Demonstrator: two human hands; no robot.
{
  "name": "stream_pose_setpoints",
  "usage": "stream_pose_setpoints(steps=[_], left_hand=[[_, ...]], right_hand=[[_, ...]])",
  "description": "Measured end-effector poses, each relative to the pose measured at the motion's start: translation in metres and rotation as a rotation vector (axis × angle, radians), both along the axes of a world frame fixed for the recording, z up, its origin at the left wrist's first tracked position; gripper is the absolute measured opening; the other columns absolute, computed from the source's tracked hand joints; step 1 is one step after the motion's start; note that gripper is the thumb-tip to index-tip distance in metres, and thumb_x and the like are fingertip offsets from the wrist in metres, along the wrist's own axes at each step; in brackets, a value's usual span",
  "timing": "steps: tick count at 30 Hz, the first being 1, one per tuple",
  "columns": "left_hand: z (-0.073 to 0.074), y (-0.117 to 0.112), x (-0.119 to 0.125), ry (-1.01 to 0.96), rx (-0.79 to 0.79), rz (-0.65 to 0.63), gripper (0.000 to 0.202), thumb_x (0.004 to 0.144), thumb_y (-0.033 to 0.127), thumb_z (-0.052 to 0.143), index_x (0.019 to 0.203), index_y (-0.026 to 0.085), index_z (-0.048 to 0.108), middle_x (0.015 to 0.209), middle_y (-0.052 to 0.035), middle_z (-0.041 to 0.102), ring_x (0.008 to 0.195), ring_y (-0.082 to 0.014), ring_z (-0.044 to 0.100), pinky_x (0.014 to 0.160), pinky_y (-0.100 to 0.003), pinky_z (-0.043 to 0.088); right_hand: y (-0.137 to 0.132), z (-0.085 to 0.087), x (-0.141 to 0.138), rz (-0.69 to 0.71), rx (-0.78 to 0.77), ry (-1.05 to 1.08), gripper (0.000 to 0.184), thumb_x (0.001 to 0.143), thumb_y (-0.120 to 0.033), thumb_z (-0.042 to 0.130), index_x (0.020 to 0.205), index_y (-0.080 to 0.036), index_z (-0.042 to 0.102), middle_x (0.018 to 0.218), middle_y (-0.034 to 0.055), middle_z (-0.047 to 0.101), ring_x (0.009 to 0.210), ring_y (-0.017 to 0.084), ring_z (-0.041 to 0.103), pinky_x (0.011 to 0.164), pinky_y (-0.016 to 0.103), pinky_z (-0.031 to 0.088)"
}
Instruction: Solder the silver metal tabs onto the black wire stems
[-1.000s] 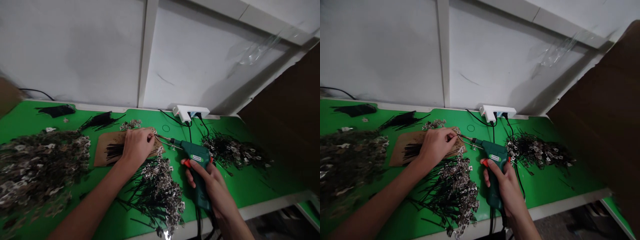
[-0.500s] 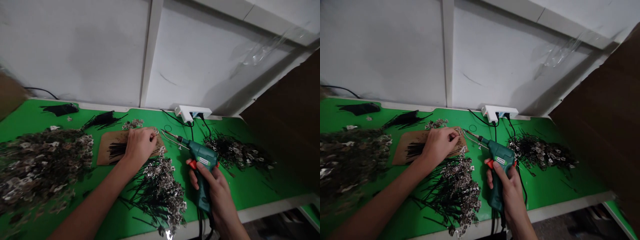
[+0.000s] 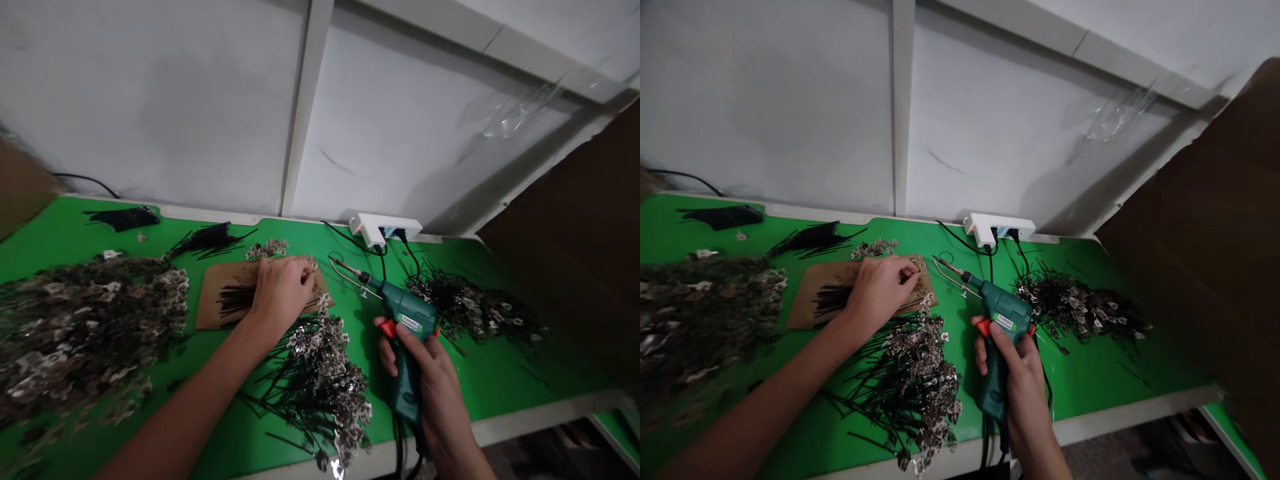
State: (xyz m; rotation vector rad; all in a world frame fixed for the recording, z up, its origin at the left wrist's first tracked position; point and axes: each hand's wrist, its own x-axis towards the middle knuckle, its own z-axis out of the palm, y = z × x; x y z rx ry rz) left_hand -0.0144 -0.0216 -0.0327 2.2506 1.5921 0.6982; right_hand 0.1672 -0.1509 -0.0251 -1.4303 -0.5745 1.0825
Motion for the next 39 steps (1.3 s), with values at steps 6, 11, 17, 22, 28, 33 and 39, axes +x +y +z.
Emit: stream_pose_setpoints(steps=[6,11,17,22,28,33,39], left_hand=[[0.002,-0.001,0.0,0.024,-0.034,-0.008,0.02,0.091,0.018,0.059,0.075,0.02,0.072,0.09,-0.0047,0.078,0.084,-0.0227,0.069,0.083,-0.036,0.044],[0.007,-0.001,-0.004,0.035,-0.055,-0.035,0.02,0.093,0.019,0.06,0.08,0.021,0.075,0.096,-0.0046,0.078,0.088,-0.023,0.069,0.085,-0.036,0.043],[0.012,0.001,-0.011,0.038,-0.128,-0.113,0.016,0.092,0.021,0.064,0.08,0.021,0.075,0.087,-0.0023,0.077,0.081,-0.0207,0.066,0.076,-0.033,0.041],[0.011,0.002,-0.019,0.016,-0.14,-0.172,0.012,0.088,0.021,0.067,0.078,0.021,0.075,0.079,-0.0011,0.075,0.074,-0.019,0.063,0.07,-0.031,0.038],[0.012,0.0,-0.03,-0.094,-0.306,-0.396,0.01,0.084,0.017,0.07,0.075,0.02,0.073,0.075,0.002,0.074,0.071,-0.0151,0.064,0.064,-0.026,0.037],[0.011,-0.001,-0.033,-0.03,-0.28,-0.459,0.014,0.086,0.015,0.064,0.08,0.021,0.075,0.08,0.0005,0.075,0.076,-0.0172,0.065,0.069,-0.028,0.041],[0.017,-0.001,-0.039,-0.025,-0.271,-0.426,0.016,0.087,0.014,0.061,0.082,0.022,0.075,0.085,-0.0002,0.076,0.077,-0.0177,0.065,0.07,-0.029,0.042]], right_hand=[[0.0,-0.001,0.0,-0.017,0.008,-0.004,0.03,0.074,-0.042,0.084,0.08,-0.019,0.066,0.056,0.0,0.059,0.048,0.011,0.047,0.047,0.022,0.036],[0.0,-0.002,0.0,-0.022,0.019,-0.001,0.029,0.073,-0.041,0.085,0.081,-0.02,0.066,0.056,-0.0007,0.058,0.049,0.011,0.047,0.048,0.022,0.037],[0.001,-0.003,-0.001,-0.028,0.025,0.012,0.032,0.071,-0.044,0.086,0.082,-0.019,0.069,0.057,-0.0003,0.059,0.048,0.01,0.047,0.046,0.021,0.035],[0.0,-0.002,-0.001,-0.019,0.027,-0.009,0.033,0.072,-0.044,0.085,0.085,-0.017,0.072,0.058,0.0005,0.059,0.048,0.01,0.048,0.047,0.021,0.035],[0.001,-0.001,-0.002,-0.01,0.037,-0.005,0.032,0.073,-0.043,0.084,0.086,-0.016,0.073,0.058,0.0005,0.06,0.048,0.01,0.047,0.047,0.021,0.035],[0.002,0.0,-0.004,-0.023,0.042,-0.02,0.031,0.071,-0.042,0.085,0.084,-0.016,0.073,0.058,0.0007,0.06,0.048,0.01,0.048,0.047,0.022,0.035],[0.002,0.003,-0.007,-0.024,0.05,-0.041,0.031,0.071,-0.042,0.086,0.084,-0.016,0.074,0.058,0.0002,0.059,0.049,0.01,0.046,0.047,0.022,0.036]])
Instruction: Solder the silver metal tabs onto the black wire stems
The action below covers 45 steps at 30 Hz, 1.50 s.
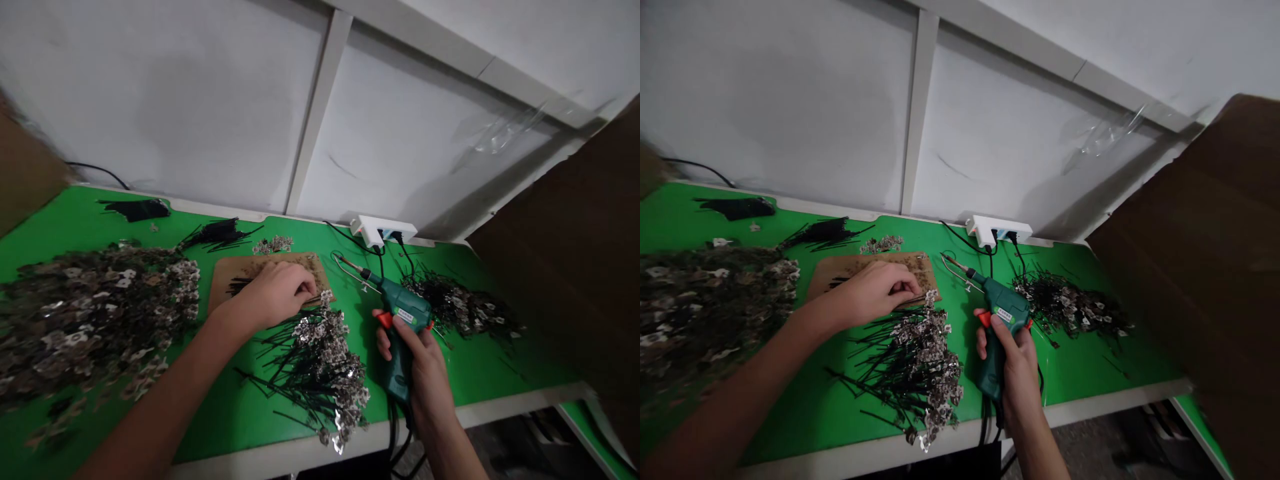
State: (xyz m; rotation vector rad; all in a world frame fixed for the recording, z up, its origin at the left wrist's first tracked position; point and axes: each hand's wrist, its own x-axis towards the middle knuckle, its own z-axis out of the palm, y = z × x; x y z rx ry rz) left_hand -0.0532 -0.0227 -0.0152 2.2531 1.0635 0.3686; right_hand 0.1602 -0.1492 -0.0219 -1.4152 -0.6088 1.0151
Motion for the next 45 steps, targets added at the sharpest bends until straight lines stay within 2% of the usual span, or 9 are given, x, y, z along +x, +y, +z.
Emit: stream_pose_setpoints(steps=[5,10,18,21,24,29,34,40,45], left_hand=[[0.005,-0.004,-0.001,0.022,0.054,0.051,0.012,0.086,0.021,0.067,0.075,0.022,0.072,0.077,0.0002,0.074,0.071,-0.0182,0.065,0.064,-0.028,0.04],[0.005,-0.01,0.004,0.148,0.137,0.04,0.011,0.085,0.029,0.07,0.077,0.022,0.071,0.079,-0.0024,0.074,0.078,-0.0225,0.067,0.071,-0.032,0.043],[0.009,-0.015,0.004,0.106,0.124,-0.027,0.018,0.092,0.028,0.063,0.078,0.021,0.073,0.084,-0.005,0.075,0.087,-0.0236,0.069,0.077,-0.033,0.047],[0.017,-0.008,-0.01,0.136,0.155,0.085,0.014,0.09,0.021,0.061,0.084,0.022,0.074,0.092,-0.0051,0.076,0.086,-0.0227,0.069,0.076,-0.032,0.047],[0.028,0.001,-0.033,0.268,0.214,0.226,0.008,0.084,0.023,0.069,0.089,0.023,0.075,0.098,-0.0063,0.076,0.093,-0.028,0.069,0.078,-0.036,0.047],[0.035,0.006,-0.052,0.437,0.146,0.289,0.009,0.079,0.02,0.069,0.083,0.023,0.076,0.092,-0.0077,0.078,0.092,-0.0322,0.071,0.084,-0.041,0.046],[0.029,0.006,-0.047,0.425,0.173,0.281,0.018,0.079,0.01,0.057,0.07,0.018,0.07,0.079,-0.0105,0.075,0.08,-0.0297,0.071,0.083,-0.04,0.045],[0.027,0.007,-0.046,0.373,0.151,0.252,0.008,0.073,0.012,0.064,0.072,0.018,0.069,0.084,-0.0099,0.075,0.082,-0.0305,0.069,0.078,-0.039,0.046],[0.026,0.008,-0.045,0.276,0.158,0.23,0.01,0.072,0.012,0.063,0.068,0.019,0.068,0.08,-0.0069,0.073,0.076,-0.0249,0.067,0.068,-0.032,0.045]], right_hand=[[0.0,0.001,-0.001,0.009,0.001,-0.017,0.028,0.073,-0.041,0.084,0.082,-0.017,0.074,0.058,0.0003,0.058,0.05,0.011,0.046,0.048,0.023,0.037],[0.002,0.0,0.001,0.016,-0.018,-0.039,0.034,0.071,-0.044,0.084,0.087,-0.014,0.077,0.057,0.0013,0.058,0.05,0.011,0.046,0.046,0.023,0.036],[-0.002,0.0,0.001,0.009,-0.016,-0.023,0.034,0.072,-0.045,0.084,0.089,-0.016,0.077,0.062,0.0045,0.065,0.049,0.011,0.048,0.046,0.023,0.037],[-0.001,0.001,-0.001,0.05,0.017,-0.084,0.032,0.076,-0.044,0.082,0.091,-0.017,0.076,0.068,0.0061,0.069,0.052,0.013,0.052,0.051,0.025,0.041],[0.004,0.003,-0.004,0.121,0.025,-0.149,0.029,0.08,-0.044,0.08,0.091,-0.017,0.074,0.068,0.0055,0.069,0.053,0.014,0.053,0.053,0.026,0.042],[0.014,0.005,-0.007,0.175,0.038,-0.189,0.032,0.079,-0.046,0.08,0.092,-0.018,0.073,0.07,0.0048,0.07,0.05,0.013,0.052,0.053,0.027,0.041],[0.018,0.004,-0.009,0.176,0.019,-0.178,0.035,0.078,-0.047,0.081,0.092,-0.017,0.073,0.063,0.003,0.066,0.05,0.013,0.051,0.052,0.027,0.04],[0.016,0.001,-0.01,0.158,0.036,-0.173,0.031,0.078,-0.046,0.08,0.086,-0.017,0.072,0.061,0.0026,0.065,0.05,0.013,0.05,0.052,0.026,0.039],[0.015,0.002,-0.01,0.142,0.062,-0.144,0.03,0.077,-0.046,0.081,0.085,-0.018,0.071,0.061,0.002,0.065,0.049,0.013,0.05,0.053,0.027,0.039]])
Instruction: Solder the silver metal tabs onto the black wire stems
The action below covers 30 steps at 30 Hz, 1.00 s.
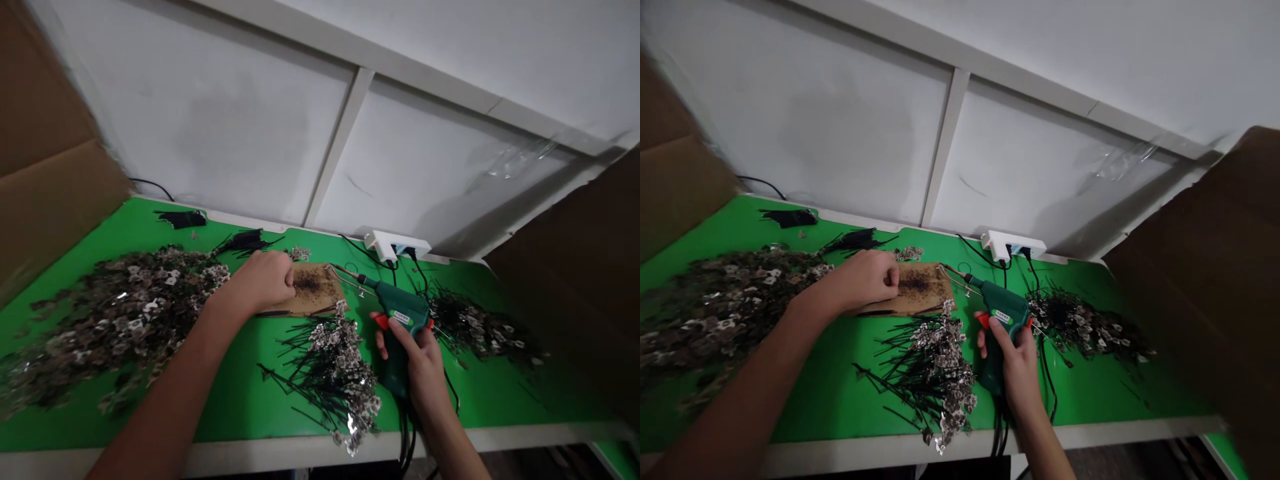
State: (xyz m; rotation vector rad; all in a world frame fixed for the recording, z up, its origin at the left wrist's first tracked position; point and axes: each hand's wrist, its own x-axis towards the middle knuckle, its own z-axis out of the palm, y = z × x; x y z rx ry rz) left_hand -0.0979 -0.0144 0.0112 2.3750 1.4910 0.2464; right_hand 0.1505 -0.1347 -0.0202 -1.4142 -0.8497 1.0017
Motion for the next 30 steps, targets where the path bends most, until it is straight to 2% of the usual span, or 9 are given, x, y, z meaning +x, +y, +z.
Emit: stream_pose_setpoints(steps=[5,9,12,15,21,30], left_hand=[[-0.009,0.001,0.016,-0.063,0.072,0.047,0.01,0.082,0.017,0.059,0.079,0.021,0.068,0.084,-0.0046,0.073,0.08,-0.0221,0.067,0.069,-0.029,0.045],[-0.019,0.002,0.037,-0.013,0.163,0.019,0.021,0.096,0.017,0.047,0.097,0.018,0.068,0.098,-0.0091,0.073,0.088,-0.024,0.067,0.075,-0.032,0.047],[-0.027,0.004,0.047,0.013,0.245,-0.029,0.023,0.097,0.012,0.044,0.103,0.015,0.066,0.108,-0.0119,0.072,0.102,-0.0254,0.064,0.086,-0.035,0.046],[-0.033,0.006,0.051,-0.004,0.271,-0.031,0.024,0.097,0.012,0.045,0.102,0.017,0.068,0.109,-0.011,0.071,0.109,-0.0277,0.061,0.09,-0.039,0.044],[-0.038,0.008,0.052,-0.056,0.249,0.009,0.024,0.097,0.013,0.046,0.1,0.018,0.07,0.103,-0.0101,0.073,0.104,-0.0277,0.065,0.088,-0.04,0.045],[-0.043,0.012,0.053,-0.212,0.156,0.12,0.012,0.093,0.015,0.059,0.097,0.02,0.069,0.095,-0.0056,0.077,0.09,-0.0221,0.071,0.079,-0.032,0.049]], right_hand=[[0.0,0.0,0.001,0.023,0.0,-0.036,0.032,0.08,-0.048,0.078,0.088,-0.017,0.074,0.062,0.0026,0.066,0.05,0.014,0.049,0.053,0.027,0.038],[0.001,0.0,0.0,0.047,-0.007,-0.046,0.032,0.081,-0.048,0.077,0.089,-0.017,0.075,0.064,0.0032,0.067,0.051,0.014,0.05,0.053,0.028,0.039],[0.002,0.0,0.0,0.054,-0.007,-0.04,0.032,0.081,-0.047,0.077,0.088,-0.016,0.074,0.064,0.0032,0.067,0.051,0.014,0.05,0.053,0.028,0.038],[0.003,-0.001,0.0,0.055,-0.007,-0.033,0.031,0.081,-0.047,0.078,0.088,-0.017,0.073,0.064,0.0034,0.067,0.05,0.013,0.05,0.053,0.027,0.038],[0.004,-0.002,0.001,0.056,-0.025,-0.049,0.033,0.081,-0.048,0.078,0.089,-0.016,0.075,0.062,0.0029,0.066,0.05,0.012,0.051,0.052,0.026,0.038],[0.008,-0.004,0.004,0.075,-0.058,-0.11,0.036,0.08,-0.052,0.076,0.087,-0.016,0.075,0.06,0.002,0.064,0.05,0.012,0.05,0.05,0.025,0.037]])
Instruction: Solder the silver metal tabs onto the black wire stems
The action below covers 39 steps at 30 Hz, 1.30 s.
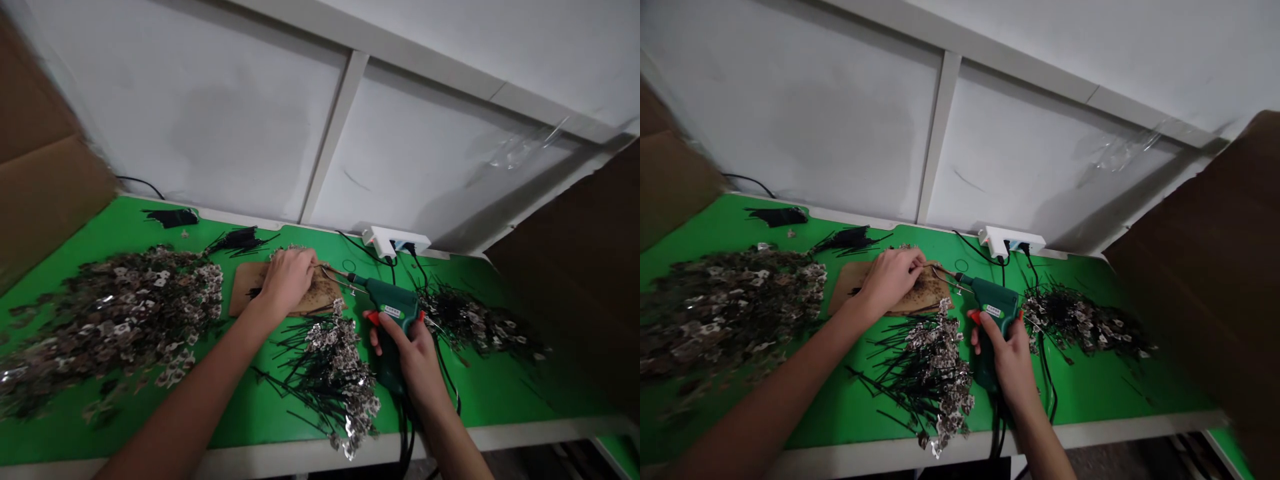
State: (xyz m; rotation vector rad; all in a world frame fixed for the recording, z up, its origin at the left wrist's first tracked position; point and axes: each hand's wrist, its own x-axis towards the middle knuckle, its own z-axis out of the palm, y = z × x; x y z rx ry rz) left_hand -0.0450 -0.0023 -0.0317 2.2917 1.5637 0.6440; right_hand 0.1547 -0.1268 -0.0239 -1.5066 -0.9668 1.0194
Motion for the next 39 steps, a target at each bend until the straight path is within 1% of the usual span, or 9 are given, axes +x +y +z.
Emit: stream_pose_setpoints(steps=[6,9,12,19,24,28,32,36,39], left_hand=[[-0.0004,0.0018,0.001,-0.108,-0.029,0.025,0.013,0.089,0.009,0.062,0.094,0.02,0.067,0.092,-0.0034,0.077,0.087,-0.0209,0.071,0.079,-0.032,0.05],[0.0002,0.0029,0.0011,-0.195,-0.064,0.05,0.018,0.085,0.006,0.066,0.095,0.021,0.066,0.091,-0.0009,0.076,0.085,-0.0194,0.07,0.079,-0.031,0.051],[-0.0008,0.0036,0.0022,-0.239,-0.08,0.06,0.023,0.082,0.004,0.068,0.097,0.021,0.065,0.089,0.0005,0.076,0.083,-0.0188,0.07,0.078,-0.031,0.051],[-0.0068,0.0044,0.007,-0.212,-0.057,0.061,0.021,0.082,0.006,0.068,0.097,0.021,0.066,0.084,0.0005,0.075,0.078,-0.0186,0.069,0.074,-0.03,0.049],[-0.0054,0.0047,0.0083,-0.191,-0.072,0.089,0.02,0.082,0.006,0.066,0.095,0.021,0.067,0.083,-0.0001,0.074,0.077,-0.0188,0.068,0.074,-0.03,0.049],[-0.0031,0.0043,0.0083,-0.196,-0.077,0.105,0.02,0.081,0.005,0.066,0.092,0.021,0.067,0.083,-0.0006,0.074,0.077,-0.0187,0.068,0.074,-0.03,0.049],[-0.0024,0.004,0.0078,-0.192,-0.095,0.116,0.019,0.083,0.006,0.065,0.093,0.022,0.066,0.084,-0.001,0.074,0.077,-0.0195,0.068,0.075,-0.031,0.049],[-0.0037,0.004,0.0077,-0.191,-0.08,0.11,0.019,0.082,0.006,0.065,0.093,0.021,0.066,0.082,-0.0006,0.074,0.077,-0.0192,0.068,0.075,-0.031,0.049],[-0.0045,0.0043,0.0084,-0.199,-0.068,0.106,0.019,0.082,0.006,0.065,0.093,0.021,0.066,0.083,-0.0007,0.074,0.077,-0.0189,0.068,0.075,-0.031,0.049]], right_hand=[[-0.0008,0.0012,0.0008,0.012,-0.036,-0.055,0.036,0.083,-0.053,0.074,0.085,-0.017,0.073,0.06,0.0008,0.061,0.051,0.012,0.05,0.051,0.025,0.038],[-0.0001,0.0004,0.0032,0.014,-0.058,-0.037,0.035,0.082,-0.053,0.075,0.082,-0.018,0.071,0.059,-0.0001,0.06,0.051,0.011,0.049,0.05,0.024,0.038],[0.0017,0.0002,0.0051,0.012,-0.093,0.001,0.036,0.08,-0.053,0.076,0.081,-0.018,0.069,0.059,-0.0003,0.059,0.05,0.011,0.047,0.047,0.023,0.036],[0.0031,0.0013,0.0043,-0.027,-0.098,0.008,0.037,0.077,-0.052,0.079,0.084,-0.016,0.072,0.057,0.0009,0.059,0.049,0.012,0.047,0.046,0.024,0.036],[0.0023,0.0004,0.0059,-0.03,-0.127,0.05,0.036,0.076,-0.05,0.081,0.081,-0.017,0.07,0.058,0.0007,0.059,0.049,0.011,0.047,0.045,0.022,0.036],[0.0032,-0.0005,0.0061,-0.032,-0.128,0.065,0.035,0.076,-0.049,0.082,0.085,-0.017,0.071,0.059,0.0008,0.06,0.049,0.01,0.049,0.045,0.021,0.037],[0.0039,0.0,0.0057,-0.028,-0.143,0.055,0.037,0.076,-0.051,0.082,0.081,-0.016,0.071,0.059,0.0011,0.059,0.05,0.01,0.049,0.046,0.02,0.038],[0.0032,-0.0005,0.0068,-0.041,-0.158,0.066,0.038,0.076,-0.051,0.082,0.088,-0.016,0.073,0.061,0.0015,0.06,0.05,0.011,0.048,0.044,0.021,0.037],[0.0029,-0.001,0.0078,-0.044,-0.161,0.073,0.038,0.075,-0.05,0.083,0.088,-0.017,0.073,0.06,0.0013,0.06,0.05,0.011,0.049,0.044,0.021,0.037]])
